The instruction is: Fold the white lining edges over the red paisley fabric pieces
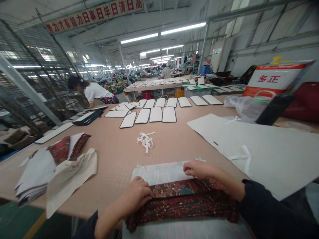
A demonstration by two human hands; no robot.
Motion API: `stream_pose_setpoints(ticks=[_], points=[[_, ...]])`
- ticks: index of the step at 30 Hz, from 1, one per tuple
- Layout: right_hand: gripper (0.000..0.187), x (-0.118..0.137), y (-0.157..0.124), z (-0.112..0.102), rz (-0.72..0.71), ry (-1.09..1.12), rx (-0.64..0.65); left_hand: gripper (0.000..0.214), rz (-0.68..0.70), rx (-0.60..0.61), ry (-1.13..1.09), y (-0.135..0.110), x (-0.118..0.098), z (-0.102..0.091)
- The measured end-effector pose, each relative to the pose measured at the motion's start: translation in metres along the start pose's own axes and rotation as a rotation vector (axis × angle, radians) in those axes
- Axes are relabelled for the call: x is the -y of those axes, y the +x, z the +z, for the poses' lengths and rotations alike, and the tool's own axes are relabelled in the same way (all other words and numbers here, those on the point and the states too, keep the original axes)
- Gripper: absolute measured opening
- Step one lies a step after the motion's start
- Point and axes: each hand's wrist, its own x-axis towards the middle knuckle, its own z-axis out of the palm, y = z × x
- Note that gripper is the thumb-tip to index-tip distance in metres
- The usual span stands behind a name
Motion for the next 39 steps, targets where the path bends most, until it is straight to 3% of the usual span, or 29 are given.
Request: stream_pose_setpoints(ticks=[4, 9, 11, 15, 20, 23, 26, 30, 35, 37, 39], points=[[0.026, 0.004, 0.043, 0.024, -0.056, -0.182, -0.233, 0.009, -0.001, 0.200, -0.047, 0.002, -0.012, -0.002], [0.016, 0.000, 0.075, 0.045, 0.015, -0.328, -0.331, 0.016, -0.105, 0.301, -0.279, 0.035, 0.007, 0.003], [0.014, -0.002, 0.077, 0.046, 0.032, -0.340, -0.328, 0.018, -0.145, 0.230, -0.301, 0.055, 0.013, 0.010], [0.014, -0.002, 0.071, 0.047, 0.010, -0.415, -0.390, 0.024, -0.230, -0.062, -0.148, 0.094, 0.016, 0.039], [0.018, 0.003, 0.062, 0.056, -0.157, -0.503, -0.478, 0.017, -0.206, -0.264, 0.127, 0.115, 0.019, 0.070], [0.019, 0.005, 0.055, 0.057, -0.212, -0.447, -0.440, 0.016, -0.094, -0.335, 0.233, 0.113, 0.020, 0.072], [0.016, 0.005, 0.041, 0.047, -0.170, -0.314, -0.370, 0.017, 0.014, -0.370, 0.311, 0.105, 0.018, 0.066], [0.038, -0.013, 0.021, 0.022, -0.002, -0.171, -0.260, 0.019, 0.114, -0.384, 0.324, 0.093, 0.015, 0.060], [0.051, -0.032, 0.011, -0.008, 0.210, -0.142, -0.139, 0.016, 0.138, -0.360, 0.350, 0.086, 0.014, 0.058], [0.047, -0.021, 0.019, -0.013, 0.145, -0.147, -0.110, 0.016, 0.158, -0.348, 0.368, 0.086, 0.013, 0.058], [0.040, 0.000, 0.035, -0.013, -0.020, -0.149, -0.068, 0.017, 0.178, -0.317, 0.383, 0.086, 0.011, 0.058]])
